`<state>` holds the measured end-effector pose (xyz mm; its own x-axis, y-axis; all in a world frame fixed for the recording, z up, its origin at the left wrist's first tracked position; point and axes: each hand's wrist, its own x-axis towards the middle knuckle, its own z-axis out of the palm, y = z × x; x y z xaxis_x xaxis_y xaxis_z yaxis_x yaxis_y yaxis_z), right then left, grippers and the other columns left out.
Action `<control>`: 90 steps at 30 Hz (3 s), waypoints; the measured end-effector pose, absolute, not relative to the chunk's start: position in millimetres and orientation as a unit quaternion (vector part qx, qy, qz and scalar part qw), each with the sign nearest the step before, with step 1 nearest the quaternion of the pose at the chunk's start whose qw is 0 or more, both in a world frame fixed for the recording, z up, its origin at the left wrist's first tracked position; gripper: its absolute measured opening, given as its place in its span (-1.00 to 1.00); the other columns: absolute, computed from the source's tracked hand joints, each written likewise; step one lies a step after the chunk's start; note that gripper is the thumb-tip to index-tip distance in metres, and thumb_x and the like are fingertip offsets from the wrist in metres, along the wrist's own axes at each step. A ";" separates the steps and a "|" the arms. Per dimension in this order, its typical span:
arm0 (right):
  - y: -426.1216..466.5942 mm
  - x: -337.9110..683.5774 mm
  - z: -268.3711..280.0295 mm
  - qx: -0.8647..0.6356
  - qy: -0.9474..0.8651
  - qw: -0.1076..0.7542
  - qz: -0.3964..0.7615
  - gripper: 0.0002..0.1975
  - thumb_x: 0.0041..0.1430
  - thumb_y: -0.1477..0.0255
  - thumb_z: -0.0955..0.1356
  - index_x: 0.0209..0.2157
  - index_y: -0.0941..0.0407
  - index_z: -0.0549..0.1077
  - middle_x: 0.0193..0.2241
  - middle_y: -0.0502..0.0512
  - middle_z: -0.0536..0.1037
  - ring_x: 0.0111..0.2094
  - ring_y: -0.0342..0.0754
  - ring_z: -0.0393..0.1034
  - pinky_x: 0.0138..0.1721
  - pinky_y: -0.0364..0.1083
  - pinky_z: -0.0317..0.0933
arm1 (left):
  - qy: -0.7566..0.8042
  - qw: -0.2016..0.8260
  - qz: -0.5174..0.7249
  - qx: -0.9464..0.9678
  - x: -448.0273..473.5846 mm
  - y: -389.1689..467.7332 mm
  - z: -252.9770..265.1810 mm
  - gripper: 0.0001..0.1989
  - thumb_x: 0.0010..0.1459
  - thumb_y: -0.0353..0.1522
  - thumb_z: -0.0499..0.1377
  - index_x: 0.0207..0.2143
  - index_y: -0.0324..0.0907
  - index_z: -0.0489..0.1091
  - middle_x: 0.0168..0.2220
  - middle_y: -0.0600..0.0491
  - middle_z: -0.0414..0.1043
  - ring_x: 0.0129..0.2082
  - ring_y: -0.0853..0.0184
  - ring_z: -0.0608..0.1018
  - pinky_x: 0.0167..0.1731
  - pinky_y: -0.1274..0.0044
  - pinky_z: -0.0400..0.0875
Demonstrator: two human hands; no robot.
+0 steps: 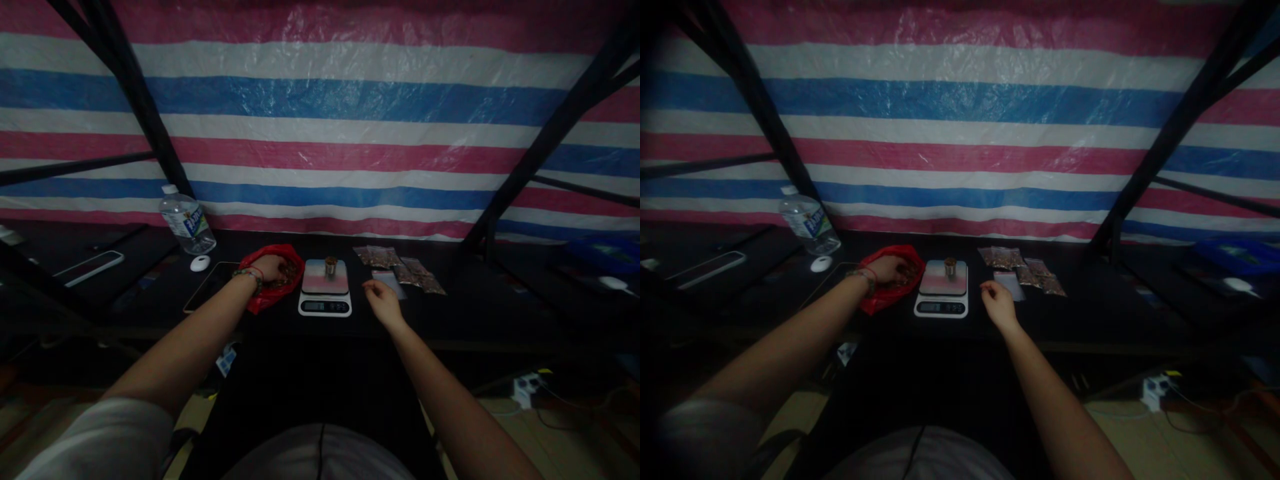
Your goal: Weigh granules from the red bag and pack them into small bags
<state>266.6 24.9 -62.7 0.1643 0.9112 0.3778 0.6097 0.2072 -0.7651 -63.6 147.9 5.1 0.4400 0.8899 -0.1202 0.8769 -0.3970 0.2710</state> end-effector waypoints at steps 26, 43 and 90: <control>26.3 268.4 -66.5 -0.598 -0.624 0.473 0.171 -0.77 0.06 0.35 0.24 -0.36 0.12 0.49 -0.42 0.07 0.54 -0.40 -0.03 0.39 -0.33 -0.09 0.23 | 0.558 0.151 0.012 0.816 -63.3 150.7 5.3 -0.64 -0.15 -0.43 0.15 -0.21 -0.15 0.49 -0.28 0.07 0.54 -0.39 0.36 0.53 -0.43 0.64 0.35; 27.4 267.5 -66.9 -0.599 -0.626 0.469 0.172 -0.76 0.05 0.35 0.23 -0.36 0.11 0.49 -0.40 0.08 0.55 -0.38 -0.01 0.41 -0.31 -0.06 0.24 | 0.441 0.185 0.108 0.872 -16.4 126.8 37.4 -0.73 -0.07 -0.37 0.16 -0.24 -0.19 0.44 -0.31 0.09 0.52 -0.32 0.36 0.52 -0.34 0.62 0.34; 26.3 267.4 -64.6 -0.605 -0.636 0.453 0.153 -0.76 0.06 0.37 0.23 -0.34 0.10 0.50 -0.41 0.06 0.54 -0.42 -0.04 0.38 -0.34 -0.09 0.22 | 0.261 0.034 0.116 0.958 23.8 84.5 11.8 -0.69 0.16 -0.31 0.11 -0.04 -0.15 0.40 -0.10 -0.04 0.44 -0.07 0.21 0.41 -0.05 0.40 0.25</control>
<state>267.4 26.3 -64.6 0.1443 0.9090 0.3911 0.6311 0.2198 -0.7439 23.8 84.5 11.8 0.8364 0.5084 0.2049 0.4924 -0.8611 0.1269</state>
